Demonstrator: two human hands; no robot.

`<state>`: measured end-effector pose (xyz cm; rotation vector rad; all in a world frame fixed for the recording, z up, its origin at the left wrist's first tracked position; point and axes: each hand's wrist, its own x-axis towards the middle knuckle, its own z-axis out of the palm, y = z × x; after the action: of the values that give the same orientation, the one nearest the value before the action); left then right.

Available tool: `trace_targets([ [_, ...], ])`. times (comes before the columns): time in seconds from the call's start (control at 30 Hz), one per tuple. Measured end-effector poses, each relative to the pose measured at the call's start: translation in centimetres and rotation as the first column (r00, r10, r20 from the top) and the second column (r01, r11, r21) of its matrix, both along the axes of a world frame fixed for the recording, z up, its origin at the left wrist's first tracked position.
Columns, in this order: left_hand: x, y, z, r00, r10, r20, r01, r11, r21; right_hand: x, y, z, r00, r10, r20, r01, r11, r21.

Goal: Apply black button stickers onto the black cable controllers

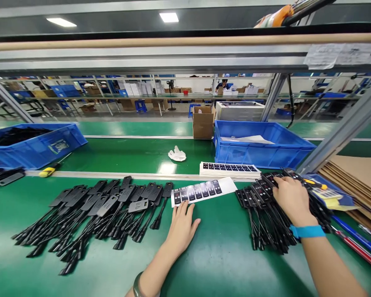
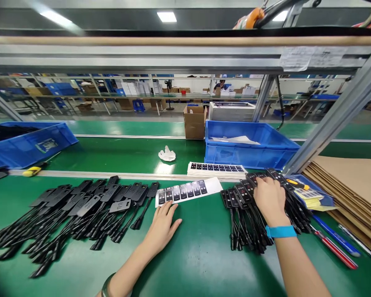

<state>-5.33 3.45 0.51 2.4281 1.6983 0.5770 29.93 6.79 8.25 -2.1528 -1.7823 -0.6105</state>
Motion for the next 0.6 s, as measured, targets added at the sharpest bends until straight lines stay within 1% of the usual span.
trace_targets([
  [0.07, 0.1, -0.1, 0.0, 1.0, -0.005, -0.016, 0.005, 1.0, 0.002, -0.9, 0.4, -0.1, 1.0, 0.005, 0.002, -0.005, 1.0, 0.028],
  [0.1, 0.1, -0.2, 0.0, 1.0, -0.008, -0.02, 0.008, 1.0, 0.001, -1.9, 0.7, -0.2, 0.999, 0.035, -0.018, -0.035, 0.999, 0.03],
  [0.17, 0.2, -0.3, 0.1, 1.0, -0.009, -0.027, 0.009, 1.0, -0.006, -4.5, 1.5, -0.4, 0.982, 0.153, -0.108, -0.154, 0.988, 0.0],
  [0.23, 0.2, -0.4, 0.2, 0.999, -0.006, -0.035, 0.006, 1.0, -0.02, -7.6, 2.6, -1.0, 0.936, 0.28, -0.212, -0.298, 0.953, -0.055],
  [0.27, 0.2, -0.4, 0.2, 0.999, -0.006, -0.037, 0.005, 1.0, -0.025, -9.1, 3.3, -1.5, 0.912, 0.324, -0.25, -0.353, 0.933, -0.077],
  [0.33, 0.3, -0.4, 0.2, 0.999, -0.008, -0.035, 0.007, 1.0, -0.029, -11.8, 4.8, -2.8, 0.88, 0.369, -0.299, -0.413, 0.906, -0.098],
  [0.4, 0.3, -0.3, 0.1, 1.0, -0.01, -0.024, 0.009, 1.0, -0.024, -13.7, 6.4, -4.3, 0.866, 0.364, -0.344, -0.417, 0.904, -0.094],
  [0.47, 0.3, -0.3, 0.1, 1.0, -0.009, -0.012, 0.009, 1.0, -0.021, -14.6, 7.6, -5.5, 0.859, 0.334, -0.387, -0.392, 0.917, -0.078],
  [0.53, 0.3, -0.3, 0.2, 1.0, -0.003, -0.009, 0.003, 1.0, -0.028, -14.7, 8.3, -6.2, 0.848, 0.311, -0.429, -0.367, 0.929, -0.051],
  [0.6, 0.4, -0.4, 0.3, 1.0, 0.004, -0.014, -0.004, 0.999, -0.041, -14.2, 8.7, -6.2, 0.827, 0.306, -0.471, -0.351, 0.936, -0.008],
])
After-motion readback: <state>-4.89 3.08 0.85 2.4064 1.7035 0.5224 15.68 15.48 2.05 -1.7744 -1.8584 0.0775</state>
